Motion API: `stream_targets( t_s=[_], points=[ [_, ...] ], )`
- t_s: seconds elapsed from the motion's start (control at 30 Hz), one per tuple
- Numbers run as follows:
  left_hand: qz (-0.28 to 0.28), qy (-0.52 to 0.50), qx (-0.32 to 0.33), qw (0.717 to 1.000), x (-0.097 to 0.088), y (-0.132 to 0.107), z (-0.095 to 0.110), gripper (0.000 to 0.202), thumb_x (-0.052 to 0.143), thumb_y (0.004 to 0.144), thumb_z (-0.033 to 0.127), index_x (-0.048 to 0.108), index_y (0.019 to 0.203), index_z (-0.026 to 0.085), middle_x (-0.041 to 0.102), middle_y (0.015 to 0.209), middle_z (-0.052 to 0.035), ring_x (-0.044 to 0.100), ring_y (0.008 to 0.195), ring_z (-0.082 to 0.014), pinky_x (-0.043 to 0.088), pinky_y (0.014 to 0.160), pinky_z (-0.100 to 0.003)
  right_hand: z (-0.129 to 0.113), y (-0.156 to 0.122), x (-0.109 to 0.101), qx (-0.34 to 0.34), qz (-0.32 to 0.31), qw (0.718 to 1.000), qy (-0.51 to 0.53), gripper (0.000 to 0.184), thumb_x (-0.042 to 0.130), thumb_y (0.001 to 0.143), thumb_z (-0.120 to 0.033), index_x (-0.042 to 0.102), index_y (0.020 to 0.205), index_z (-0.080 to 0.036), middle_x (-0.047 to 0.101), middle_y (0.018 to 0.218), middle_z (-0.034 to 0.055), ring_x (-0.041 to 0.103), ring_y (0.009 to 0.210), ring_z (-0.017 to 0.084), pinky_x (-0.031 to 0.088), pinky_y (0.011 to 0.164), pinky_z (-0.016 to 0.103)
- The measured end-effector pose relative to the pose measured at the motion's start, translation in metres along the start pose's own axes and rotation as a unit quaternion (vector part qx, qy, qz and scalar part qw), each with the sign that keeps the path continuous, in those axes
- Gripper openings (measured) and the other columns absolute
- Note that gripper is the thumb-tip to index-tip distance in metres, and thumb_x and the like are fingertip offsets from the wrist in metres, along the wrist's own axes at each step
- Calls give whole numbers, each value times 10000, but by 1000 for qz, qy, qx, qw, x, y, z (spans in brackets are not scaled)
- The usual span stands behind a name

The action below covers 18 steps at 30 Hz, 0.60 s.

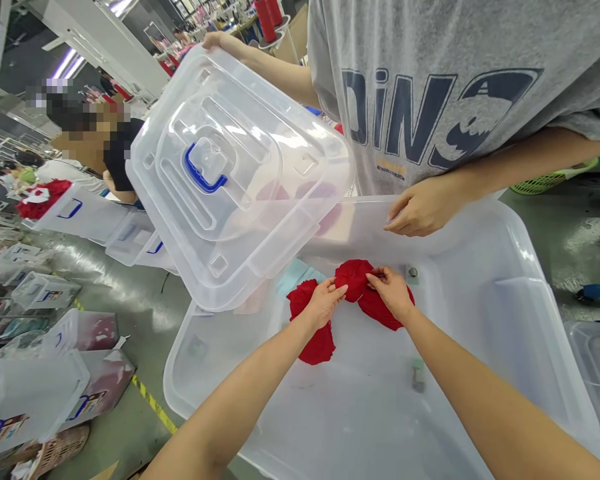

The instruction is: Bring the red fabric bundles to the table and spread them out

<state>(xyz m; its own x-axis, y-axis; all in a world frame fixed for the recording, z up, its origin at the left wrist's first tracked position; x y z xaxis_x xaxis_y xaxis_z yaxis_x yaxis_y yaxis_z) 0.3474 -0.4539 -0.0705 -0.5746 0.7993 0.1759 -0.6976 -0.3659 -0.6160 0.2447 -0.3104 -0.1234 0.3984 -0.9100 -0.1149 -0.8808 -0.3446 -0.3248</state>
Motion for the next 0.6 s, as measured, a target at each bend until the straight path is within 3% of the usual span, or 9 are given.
stream_targets(
  t_s=[0.1, 0.23, 0.4, 0.6],
  points=[
    [6, 17, 6, 1000, -3, 2, 0, 381, 907, 544, 300, 625, 762, 167, 624, 762, -10, 572, 771, -138, 460, 879, -334, -1, 0, -3, 5, -3, 1000, 2, 231, 681, 727, -436, 589, 738, -225, 650, 647, 7, 654, 664, 205, 568, 709, 365],
    [29, 47, 0, 998, -8, 6, -3, 426, 919, 500, 344, 536, 547, 164, 467, 578, 41, 516, 671, -119, 477, 848, -340, -3, -1, -5, 15, 5, 1000, -3, 202, 654, 777, -372, 563, 709, -204, 619, 633, -6, 621, 628, 168, 540, 664, 333],
    [67, 85, 22, 994, -13, 7, -1, 446, 850, 608, 387, 478, 476, 179, 372, 524, 56, 474, 622, -113, 475, 745, -291, -4, -2, -3, 22, 19, 999, -18, 196, 633, 837, -326, 553, 721, -190, 587, 631, -28, 603, 643, 154, 499, 678, 316],
    [117, 140, 35, 983, -19, 9, 6, 331, 743, 712, 276, 531, 474, 188, 439, 505, 38, 470, 589, -122, 441, 676, -271, -2, 3, -7, 34, 49, 997, -47, 252, 638, 878, -349, 558, 712, -177, 548, 602, -45, 561, 603, 140, 473, 675, 310]
  ],
)
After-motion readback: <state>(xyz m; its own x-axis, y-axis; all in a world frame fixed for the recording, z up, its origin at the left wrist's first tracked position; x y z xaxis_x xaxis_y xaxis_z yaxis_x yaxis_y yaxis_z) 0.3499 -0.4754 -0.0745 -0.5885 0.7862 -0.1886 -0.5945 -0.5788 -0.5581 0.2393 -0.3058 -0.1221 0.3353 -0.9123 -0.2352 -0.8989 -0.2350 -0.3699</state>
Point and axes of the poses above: each hand's wrist, its own y-axis towards the middle knuckle, its own x-axis out of the palm, z = x × y, the point moved 3 cm from there along y, towards the middle knuckle
